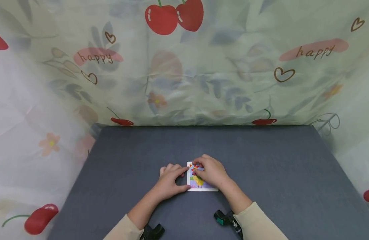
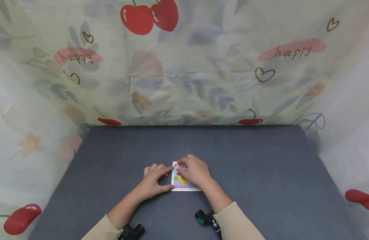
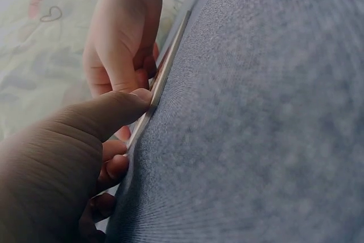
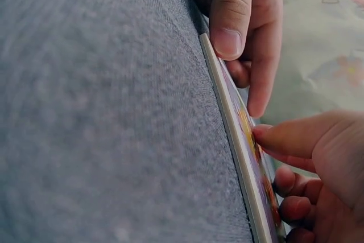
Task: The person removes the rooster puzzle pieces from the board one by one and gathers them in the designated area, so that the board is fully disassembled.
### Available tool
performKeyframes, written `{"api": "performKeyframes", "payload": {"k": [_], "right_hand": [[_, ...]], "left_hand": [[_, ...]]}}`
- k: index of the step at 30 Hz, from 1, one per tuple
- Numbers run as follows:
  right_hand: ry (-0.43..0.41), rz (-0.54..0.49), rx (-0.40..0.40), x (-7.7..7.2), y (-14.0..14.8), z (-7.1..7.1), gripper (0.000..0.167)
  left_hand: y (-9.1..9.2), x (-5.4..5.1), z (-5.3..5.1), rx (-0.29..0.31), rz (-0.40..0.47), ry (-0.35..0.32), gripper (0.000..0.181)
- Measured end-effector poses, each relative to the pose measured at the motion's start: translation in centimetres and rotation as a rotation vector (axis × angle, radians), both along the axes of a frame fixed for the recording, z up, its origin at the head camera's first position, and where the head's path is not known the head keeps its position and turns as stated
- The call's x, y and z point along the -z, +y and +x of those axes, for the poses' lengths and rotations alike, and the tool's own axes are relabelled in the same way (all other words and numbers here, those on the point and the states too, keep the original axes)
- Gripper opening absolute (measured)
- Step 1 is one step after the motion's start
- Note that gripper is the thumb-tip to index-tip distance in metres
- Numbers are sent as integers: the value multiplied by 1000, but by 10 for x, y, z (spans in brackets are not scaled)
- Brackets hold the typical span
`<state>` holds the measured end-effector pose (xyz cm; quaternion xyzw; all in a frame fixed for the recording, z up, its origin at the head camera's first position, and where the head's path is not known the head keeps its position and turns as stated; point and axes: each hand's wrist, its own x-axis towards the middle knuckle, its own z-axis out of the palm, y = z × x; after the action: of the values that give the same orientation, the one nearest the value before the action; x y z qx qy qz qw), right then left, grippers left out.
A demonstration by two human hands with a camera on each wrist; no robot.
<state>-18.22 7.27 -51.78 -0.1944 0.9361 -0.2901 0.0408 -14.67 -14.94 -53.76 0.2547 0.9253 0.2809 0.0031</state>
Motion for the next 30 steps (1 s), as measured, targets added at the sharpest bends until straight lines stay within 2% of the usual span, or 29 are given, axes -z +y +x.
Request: {"api": "performKeyframes", "payload": {"k": [6,20,26,30], "right_hand": [[-12,5,5,0,-1,-1,18],[24,56,-4,1,-3,1,21],[35,52,5,2,-4,2,15],[63,44,24,2,-4,3,18]], "left_hand": [[0,1,0,-2,-1,13,62],[0,1,-1,3,-6,22,64],[0,1,-1,3,-2,23,64],[0,2,-1,4,-5,32,64]]}}
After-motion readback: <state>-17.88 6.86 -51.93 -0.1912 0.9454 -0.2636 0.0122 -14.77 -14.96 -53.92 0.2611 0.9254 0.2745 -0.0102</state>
